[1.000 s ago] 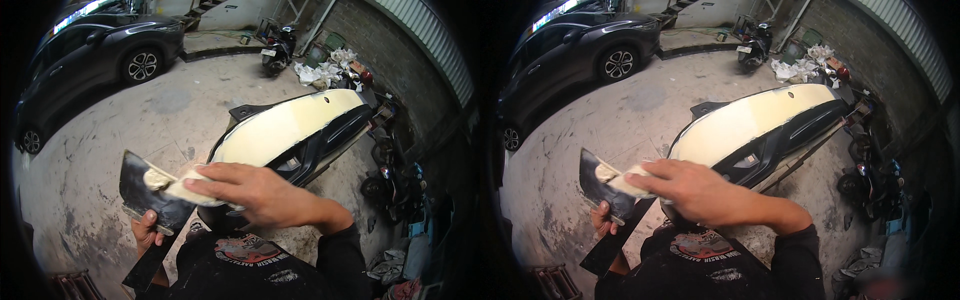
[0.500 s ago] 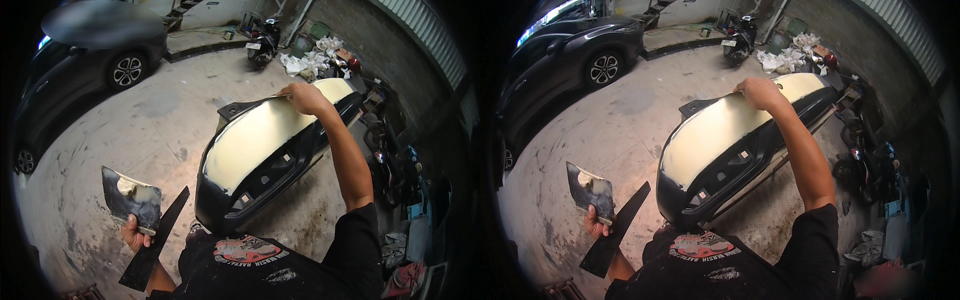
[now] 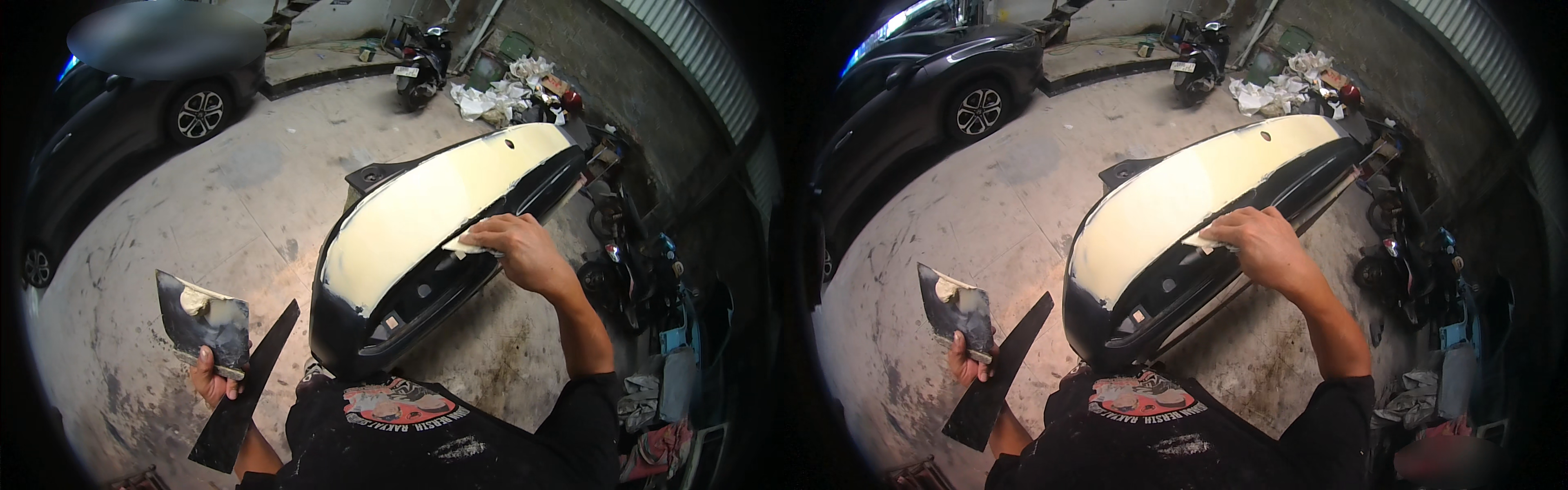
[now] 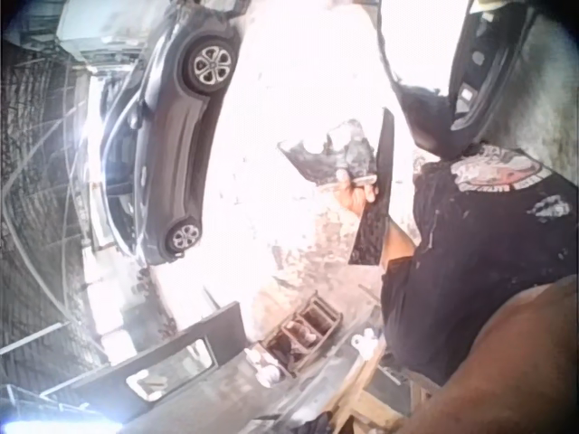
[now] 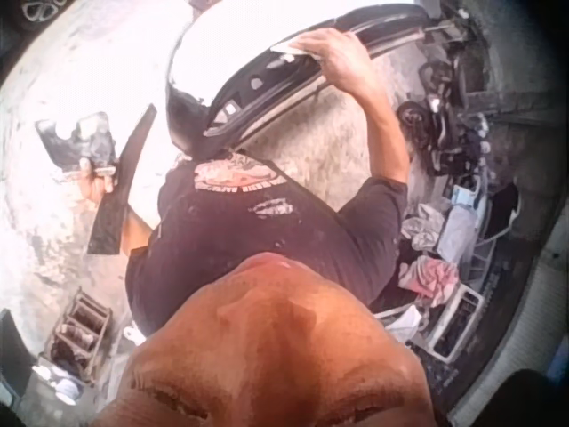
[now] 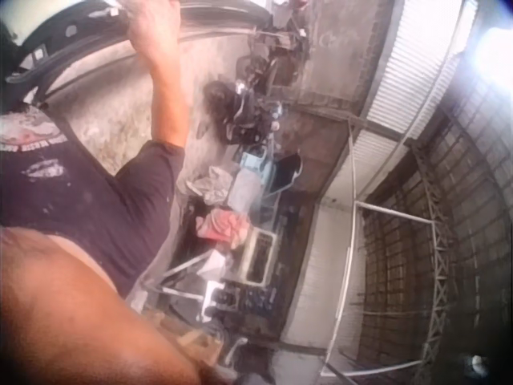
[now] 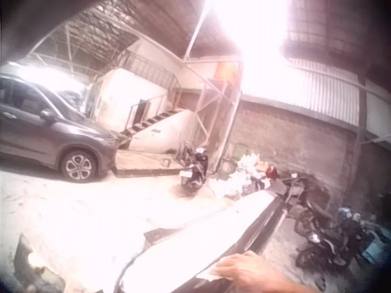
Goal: The person applies body filler to a car bumper using a spreader and a putty knife, then smooths the surface with sandpaper.
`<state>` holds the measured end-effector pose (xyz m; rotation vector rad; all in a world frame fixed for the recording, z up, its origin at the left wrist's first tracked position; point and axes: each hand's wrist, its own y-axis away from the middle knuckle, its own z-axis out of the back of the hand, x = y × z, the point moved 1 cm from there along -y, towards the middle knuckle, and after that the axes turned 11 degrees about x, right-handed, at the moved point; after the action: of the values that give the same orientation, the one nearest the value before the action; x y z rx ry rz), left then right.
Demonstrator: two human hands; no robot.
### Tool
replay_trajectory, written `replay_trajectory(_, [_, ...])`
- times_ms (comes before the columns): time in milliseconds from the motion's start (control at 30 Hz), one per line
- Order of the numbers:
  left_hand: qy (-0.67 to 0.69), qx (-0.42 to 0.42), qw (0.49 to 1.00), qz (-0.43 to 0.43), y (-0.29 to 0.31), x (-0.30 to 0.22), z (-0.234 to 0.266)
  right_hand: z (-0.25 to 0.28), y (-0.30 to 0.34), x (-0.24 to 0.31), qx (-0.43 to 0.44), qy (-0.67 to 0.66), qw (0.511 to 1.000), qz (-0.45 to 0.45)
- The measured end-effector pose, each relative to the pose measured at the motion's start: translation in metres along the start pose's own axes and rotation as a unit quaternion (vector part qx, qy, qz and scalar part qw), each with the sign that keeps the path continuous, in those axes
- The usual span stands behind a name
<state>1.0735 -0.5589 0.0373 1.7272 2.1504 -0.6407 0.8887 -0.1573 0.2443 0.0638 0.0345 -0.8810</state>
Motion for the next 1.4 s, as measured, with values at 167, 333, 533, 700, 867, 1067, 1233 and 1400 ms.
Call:
replay_trajectory(167, [-0.031,0.046,0.998,-0.013,-0.008,0.007,0.012,0.020,-0.055,-0.037,-0.054,-0.024,0.997,-0.053])
replay_trajectory(333, [-0.072,0.023,0.997,-0.017,-0.004,0.012,0.012,0.021,-0.122,-0.053,0.047,0.039,0.997,-0.048])
replay_trajectory(533, [-0.069,0.000,0.997,-0.028,0.012,0.016,0.029,0.028,-0.111,-0.017,0.121,0.005,0.992,-0.045])
replay_trajectory(700, [-0.060,0.004,0.997,-0.038,0.013,0.018,0.004,0.017,-0.067,0.021,0.131,0.064,0.989,0.030])
replay_trajectory(867, [-0.102,0.011,0.994,-0.034,0.016,0.029,-0.002,-0.003,0.005,0.027,0.132,0.060,0.987,0.069])
replay_trajectory(1067, [-0.164,-0.045,0.985,-0.028,0.022,0.016,-0.083,0.020,0.015,0.071,-0.103,-0.139,0.975,0.141])
replay_trajectory(1233, [-0.130,0.011,0.991,0.035,0.013,0.014,-0.117,0.009,-0.002,0.148,-0.087,-0.344,0.878,0.320])
replay_trajectory(1400, [-0.087,-0.003,0.996,-0.003,0.019,0.018,-0.119,0.016,-0.008,0.139,-0.012,-0.274,0.898,0.344])
